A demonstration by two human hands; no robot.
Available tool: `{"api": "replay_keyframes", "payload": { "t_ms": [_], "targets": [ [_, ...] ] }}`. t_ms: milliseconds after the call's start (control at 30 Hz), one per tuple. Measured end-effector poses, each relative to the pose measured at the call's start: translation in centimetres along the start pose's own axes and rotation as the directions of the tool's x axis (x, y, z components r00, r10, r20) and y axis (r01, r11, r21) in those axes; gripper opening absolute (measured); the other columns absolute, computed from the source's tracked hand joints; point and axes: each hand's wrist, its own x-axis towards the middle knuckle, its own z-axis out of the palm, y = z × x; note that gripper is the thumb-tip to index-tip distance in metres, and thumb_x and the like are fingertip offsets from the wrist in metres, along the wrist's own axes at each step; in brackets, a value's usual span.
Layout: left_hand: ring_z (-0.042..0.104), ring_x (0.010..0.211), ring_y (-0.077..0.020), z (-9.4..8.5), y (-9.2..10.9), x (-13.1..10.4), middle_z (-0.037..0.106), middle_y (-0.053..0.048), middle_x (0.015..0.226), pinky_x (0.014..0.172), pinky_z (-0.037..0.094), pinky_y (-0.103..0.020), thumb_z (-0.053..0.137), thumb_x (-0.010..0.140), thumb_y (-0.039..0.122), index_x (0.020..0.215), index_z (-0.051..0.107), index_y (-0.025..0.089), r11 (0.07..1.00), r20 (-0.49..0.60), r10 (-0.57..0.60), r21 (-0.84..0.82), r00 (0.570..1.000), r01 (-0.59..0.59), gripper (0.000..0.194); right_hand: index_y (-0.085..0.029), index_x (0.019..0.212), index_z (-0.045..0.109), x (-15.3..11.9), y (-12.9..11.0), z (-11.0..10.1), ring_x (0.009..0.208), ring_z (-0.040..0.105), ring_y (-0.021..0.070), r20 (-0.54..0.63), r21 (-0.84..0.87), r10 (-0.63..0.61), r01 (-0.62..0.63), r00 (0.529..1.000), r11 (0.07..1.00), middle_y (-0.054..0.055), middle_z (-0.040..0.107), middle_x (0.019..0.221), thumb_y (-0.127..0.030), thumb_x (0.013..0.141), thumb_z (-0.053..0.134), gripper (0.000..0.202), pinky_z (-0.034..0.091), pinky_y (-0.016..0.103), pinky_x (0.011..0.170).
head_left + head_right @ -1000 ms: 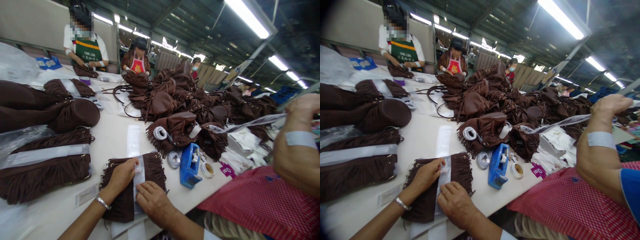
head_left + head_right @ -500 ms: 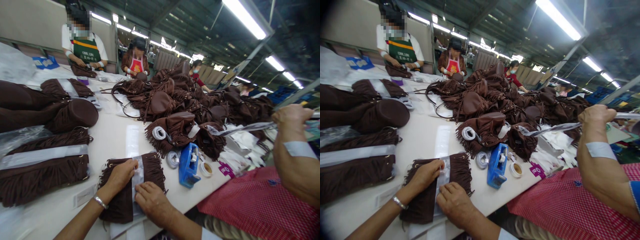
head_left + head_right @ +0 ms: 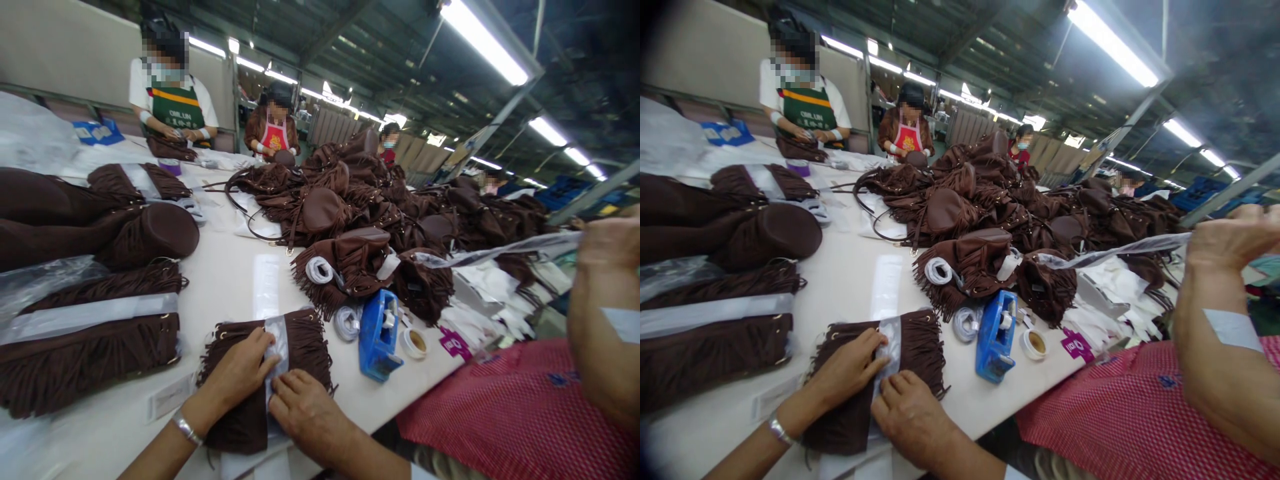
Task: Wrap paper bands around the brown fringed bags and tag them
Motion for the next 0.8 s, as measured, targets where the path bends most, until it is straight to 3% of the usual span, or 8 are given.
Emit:
{"api": "replay_keyframes", "payload": {
  "t_ms": [133,200,267,333,400,467,633,800],
  "targets": [
    [0.061,0.100,-0.0220,2.0,0.7,-1.2,0.054,-0.010,0.114,0.089,0.049,-0.034,0.051,0.090,0.022,0.121,0.050,0.018,0.991,-0.060,-0.098,0.085,0.993,0.103,0.031,-0.014,0.098,0.061,-0.9,-0.7,1.0,0.107,0.058,0.0239,-0.061,-0.054,-0.024,0.021,0.998,0.998,0.011,0.067,0.113,-0.025,0.094,0.055,0.013,0.045,0.037,0.094],
    [0.060,0.107,-0.0229,3.1,0.7,-1.7,0.053,-0.010,0.119,0.095,0.048,-0.036,0.055,0.088,0.020,0.126,0.047,0.019,0.985,-0.099,-0.115,0.116,0.988,0.127,0.039,-0.016,0.094,0.061,-1.4,-0.6,1.7,0.097,0.061,0.0217,-0.139,-0.078,-0.067,0.057,0.988,0.995,0.007,0.070,0.103,-0.026,0.094,0.055,0.012,0.047,0.034,0.086],
    [0.058,0.113,-0.0235,4.1,0.5,-2.0,0.053,-0.011,0.122,0.100,0.047,-0.037,0.057,0.087,0.020,0.129,0.046,0.020,0.984,-0.130,-0.107,0.126,0.986,0.123,0.044,-0.019,0.086,0.060,-1.3,0.3,1.6,0.077,0.062,0.0163,-0.193,-0.013,-0.126,0.125,0.973,0.992,0.001,0.070,0.084,-0.026,0.095,0.053,0.014,0.047,0.029,0.072],
    [0.058,0.114,-0.0238,4.9,0.1,-2.0,0.055,-0.011,0.122,0.100,0.048,-0.038,0.058,0.085,0.018,0.130,0.047,0.021,0.982,-0.157,-0.105,0.142,0.982,0.128,0.046,-0.020,0.086,0.060,0.1,2.4,0.7,0.069,0.059,0.0143,-0.186,0.118,-0.047,0.070,0.981,0.991,-0.001,0.068,0.076,-0.025,0.096,0.052,0.013,0.045,0.028,0.067],
    [0.060,0.112,-0.0250,5.6,-0.4,-2.0,0.057,-0.011,0.122,0.099,0.049,-0.039,0.060,0.083,0.017,0.129,0.049,0.021,0.975,-0.194,-0.107,0.172,0.975,0.141,0.047,-0.020,0.103,0.062,2.6,5.3,-0.4,0.085,0.062,0.0169,-0.109,0.215,0.189,-0.162,0.976,0.963,0.003,0.070,0.091,-0.023,0.095,0.052,0.012,0.045,0.029,0.076],
    [0.061,0.114,-0.0264,6.1,-1.0,-2.0,0.057,-0.012,0.125,0.098,0.050,-0.039,0.062,0.082,0.018,0.129,0.050,0.022,0.969,-0.230,-0.084,0.207,0.970,0.133,0.049,-0.021,0.114,0.061,5.8,8.5,-0.9,0.100,0.061,0.0181,-0.015,0.272,0.288,-0.273,0.958,0.923,0.006,0.070,0.106,-0.020,0.095,0.053,0.021,0.044,0.030,0.085],
    [0.056,0.121,-0.0325,6.7,-1.7,-2.2,0.057,-0.014,0.132,0.097,0.051,-0.046,0.067,0.080,0.034,0.131,0.051,0.024,0.937,-0.329,0.049,0.342,0.943,0.071,0.054,-0.023,0.107,0.070,11.6,13.7,1.7,0.093,0.066,0.0200,0.305,0.353,0.225,-0.330,0.925,0.876,0.004,0.073,0.101,-0.030,0.085,0.069,0.023,0.045,0.027,0.076],
    [0.027,0.144,-0.0400,6.4,-1.6,-1.8,0.035,-0.015,0.155,0.109,0.034,-0.059,0.070,0.074,0.037,0.130,0.052,0.027,0.907,-0.427,0.044,0.397,0.903,0.143,0.060,-0.025,0.095,0.072,12.5,15.0,3.5,0.081,0.068,0.0158,0.347,0.397,0.209,-0.346,0.914,0.850,-0.002,0.075,0.086,-0.032,0.082,0.071,0.015,0.040,0.022,0.064]
  ]
}}
